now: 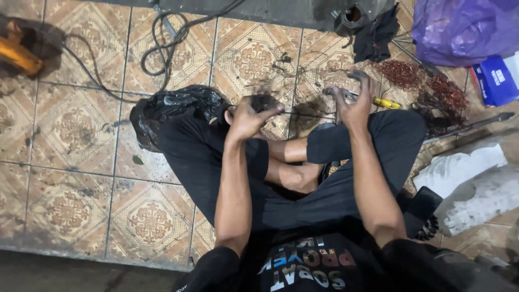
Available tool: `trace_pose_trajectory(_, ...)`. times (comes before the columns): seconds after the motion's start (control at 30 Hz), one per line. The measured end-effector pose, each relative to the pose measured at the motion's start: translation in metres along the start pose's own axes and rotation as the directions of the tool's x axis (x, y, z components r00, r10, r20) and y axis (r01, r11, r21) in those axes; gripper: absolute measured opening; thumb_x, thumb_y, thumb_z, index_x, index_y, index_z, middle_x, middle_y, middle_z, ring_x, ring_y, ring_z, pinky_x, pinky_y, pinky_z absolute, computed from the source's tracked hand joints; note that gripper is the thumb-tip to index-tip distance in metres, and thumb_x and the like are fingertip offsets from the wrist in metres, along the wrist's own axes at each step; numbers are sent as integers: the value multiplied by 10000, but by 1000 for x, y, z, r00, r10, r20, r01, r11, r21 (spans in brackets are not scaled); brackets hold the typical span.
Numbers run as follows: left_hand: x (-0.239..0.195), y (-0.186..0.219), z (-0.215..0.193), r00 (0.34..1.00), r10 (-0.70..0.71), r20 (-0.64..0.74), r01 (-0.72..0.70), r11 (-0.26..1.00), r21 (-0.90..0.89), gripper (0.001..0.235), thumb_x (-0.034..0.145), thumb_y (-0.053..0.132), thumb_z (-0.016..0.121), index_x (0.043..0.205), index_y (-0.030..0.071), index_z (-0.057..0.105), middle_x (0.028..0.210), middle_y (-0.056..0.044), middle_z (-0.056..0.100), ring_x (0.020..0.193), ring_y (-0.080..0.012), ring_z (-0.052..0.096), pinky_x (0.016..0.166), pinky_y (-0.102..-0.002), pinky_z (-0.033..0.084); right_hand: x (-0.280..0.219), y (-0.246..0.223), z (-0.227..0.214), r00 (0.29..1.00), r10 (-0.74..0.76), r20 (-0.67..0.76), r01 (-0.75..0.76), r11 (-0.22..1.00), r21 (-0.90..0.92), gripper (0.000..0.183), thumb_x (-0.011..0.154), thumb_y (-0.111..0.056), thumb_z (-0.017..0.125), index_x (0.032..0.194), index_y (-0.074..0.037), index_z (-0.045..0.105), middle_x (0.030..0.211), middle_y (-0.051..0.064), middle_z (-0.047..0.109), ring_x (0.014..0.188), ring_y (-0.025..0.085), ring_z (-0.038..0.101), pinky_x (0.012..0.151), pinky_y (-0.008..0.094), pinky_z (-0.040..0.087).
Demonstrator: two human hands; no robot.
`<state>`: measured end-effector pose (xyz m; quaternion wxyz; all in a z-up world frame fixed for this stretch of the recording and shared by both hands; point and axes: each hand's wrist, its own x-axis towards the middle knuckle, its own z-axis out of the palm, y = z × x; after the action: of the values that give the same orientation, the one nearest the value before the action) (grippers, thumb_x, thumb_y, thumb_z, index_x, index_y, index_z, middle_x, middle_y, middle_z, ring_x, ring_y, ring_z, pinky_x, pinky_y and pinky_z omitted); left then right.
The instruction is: The person sits on a tiled floor and uses their hands to untangle and separate a bundle of black wires. They pull individual strands from the main mass and place them into a black plastic bag, continuing to sort through the remaining wires.
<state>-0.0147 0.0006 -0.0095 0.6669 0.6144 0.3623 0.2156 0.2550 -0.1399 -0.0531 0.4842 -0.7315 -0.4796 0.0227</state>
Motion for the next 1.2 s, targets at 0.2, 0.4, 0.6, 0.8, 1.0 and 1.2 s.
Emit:
trace_pose_trajectory(0.2,0,9,-25,878,49,-476,-140,978,-157,376,767,284,953,990,44,767,861,-166,754,741,-220,742,672,-360,588,-16,63,18,837,493,240,-458,869,-188,605,828,-119,736,1402,-18,572,1338,351,543,1271,541,527,1088,586,454)
trace_pose_trajectory(0.4,-17,134,-89,655,354,-668,-539,838,-84,322,923,398,736,1005,125,586,722,-101,646,524,-212,653,428,-325,562,-11,47,34,552,705,445,-399,693,-601,679,861,-340,750,1443,-82,515,1522,315,354,1384,498,412,1074,635,430)
trace_pose_trajectory(0.6,-16,154,-131,732,355,-581,-578,776,-254,394,1054,101,771,1172,124,395,739,-47,503,567,-142,460,443,-306,387,-6,45,35,553,711,434,-459,695,-553,698,877,-423,705,1444,-89,473,1489,307,359,1351,532,414,1081,605,391)
trace_pose_trajectory(0.8,-29,170,-108,870,322,-373,-344,939,8,212,1069,116,711,1137,106,510,856,-2,583,558,-59,484,431,-228,415,-9,95,42,807,568,159,-570,821,-41,459,861,-331,807,1237,-129,639,1228,128,592,1099,279,649,988,334,499)
trace_pose_trajectory(1.0,-26,135,-57,914,298,-277,-244,946,212,141,947,146,794,953,62,681,672,-55,617,494,-125,543,450,-290,465,-1,-3,24,970,215,-113,-160,916,367,212,1045,-121,639,1246,-63,610,1238,128,620,1137,269,625,958,382,511)
trace_pose_trajectory(1.2,-36,123,-27,930,352,-107,-311,907,284,247,866,67,821,691,27,652,522,-68,503,480,-106,421,480,-241,353,9,-37,14,980,-16,-198,62,971,230,236,983,-113,758,1190,-66,654,1220,152,585,1165,360,594,927,426,522)
